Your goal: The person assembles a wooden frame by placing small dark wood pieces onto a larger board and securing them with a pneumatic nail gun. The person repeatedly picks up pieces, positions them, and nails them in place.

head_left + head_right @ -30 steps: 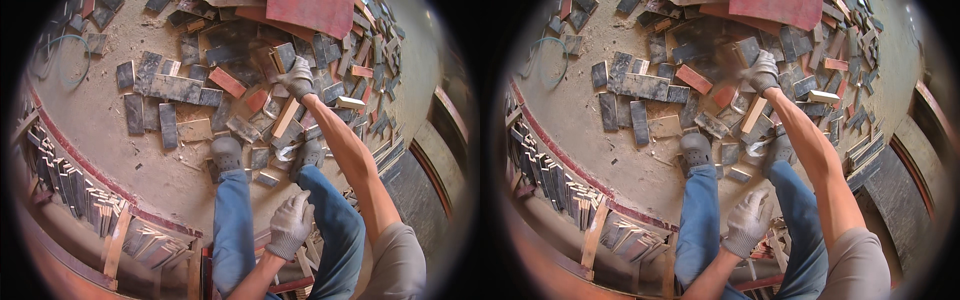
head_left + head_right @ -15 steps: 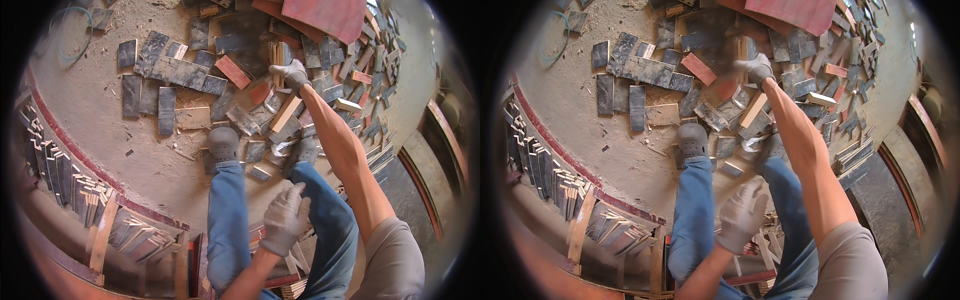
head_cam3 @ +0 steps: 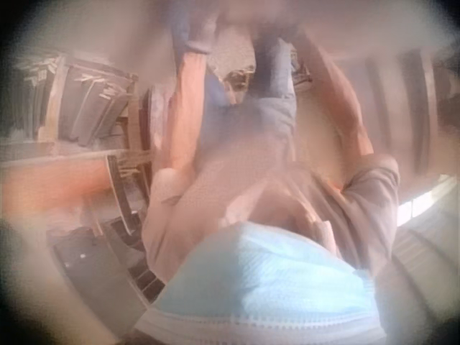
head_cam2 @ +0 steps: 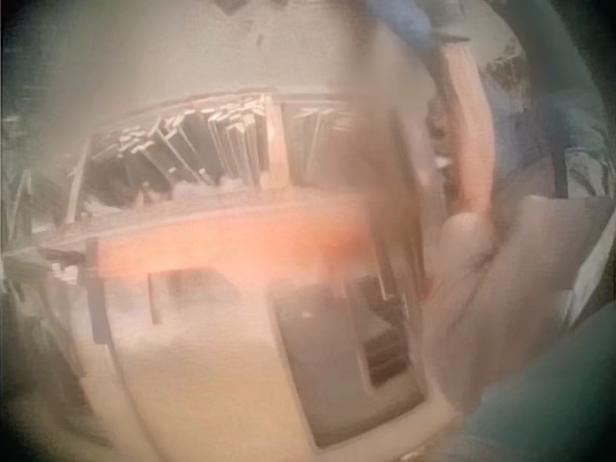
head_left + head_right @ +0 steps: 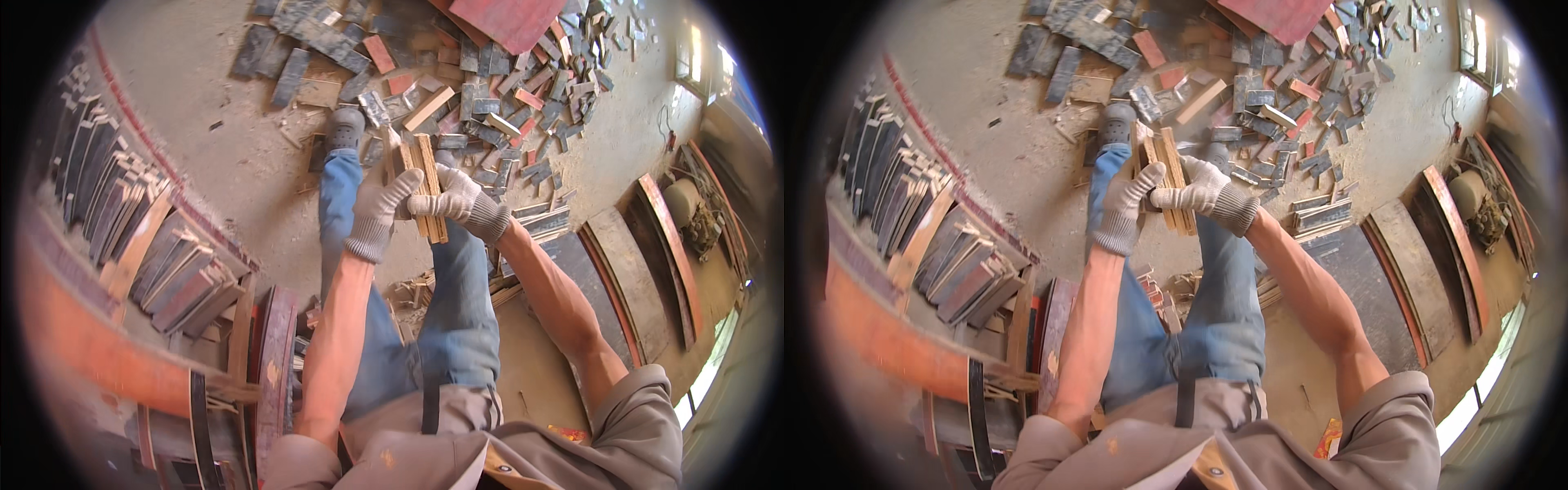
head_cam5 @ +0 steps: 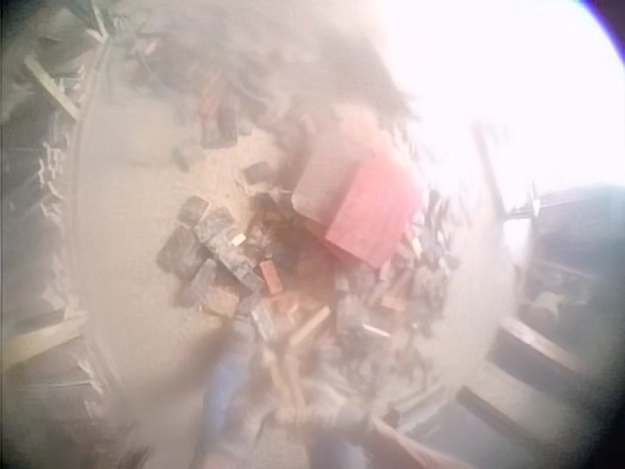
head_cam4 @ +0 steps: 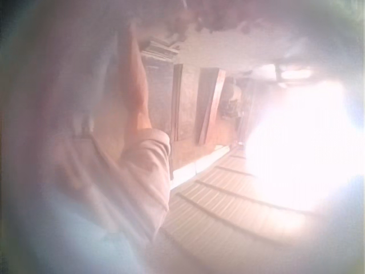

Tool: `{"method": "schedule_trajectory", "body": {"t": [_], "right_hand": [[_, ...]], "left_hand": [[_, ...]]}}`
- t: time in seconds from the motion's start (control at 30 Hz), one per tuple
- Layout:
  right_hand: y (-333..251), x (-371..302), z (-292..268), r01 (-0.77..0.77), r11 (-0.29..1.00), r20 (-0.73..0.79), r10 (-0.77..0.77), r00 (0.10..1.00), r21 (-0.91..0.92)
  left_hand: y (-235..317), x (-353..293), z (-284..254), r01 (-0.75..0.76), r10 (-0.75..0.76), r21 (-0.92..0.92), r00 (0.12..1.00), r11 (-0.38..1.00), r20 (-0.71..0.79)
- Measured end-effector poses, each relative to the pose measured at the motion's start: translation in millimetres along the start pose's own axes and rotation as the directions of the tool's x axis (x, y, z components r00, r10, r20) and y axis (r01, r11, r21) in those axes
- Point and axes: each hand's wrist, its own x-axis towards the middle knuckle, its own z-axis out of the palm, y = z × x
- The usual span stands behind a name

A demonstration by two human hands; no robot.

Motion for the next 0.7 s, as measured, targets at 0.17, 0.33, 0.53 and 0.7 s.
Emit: {"method": "schedule_trajectory", "body": {"t": [0.17, 0.33, 0.53, 0.7], "right_hand": [[-61, -89, 101, 0.158, 0.986, 0.093, -0.161, 0.982, 0.046], [-98, -149, 197, 0.117, 0.969, 0.235, -0.169, 0.957, 0.219], [-88, -189, 305, 0.349, 0.927, 0.282, -0.375, 0.883, 0.142], [-70, -219, 388, 0.401, 0.915, 0.334, -0.392, 0.857, 0.047]], "left_hand": [[84, -118, 7, -0.111, 0.089, -0.138, 0.983, 0.984, -0.16], [158, -246, -11, -0.203, 0.235, -0.441, 0.972, 0.874, 0.019], [200, -385, -39, -0.463, 0.502, -0.43, 0.864, 0.775, -0.027], [237, -472, -122, -0.707, 0.672, 0.067, 0.633, 0.704, -0.385]]}}
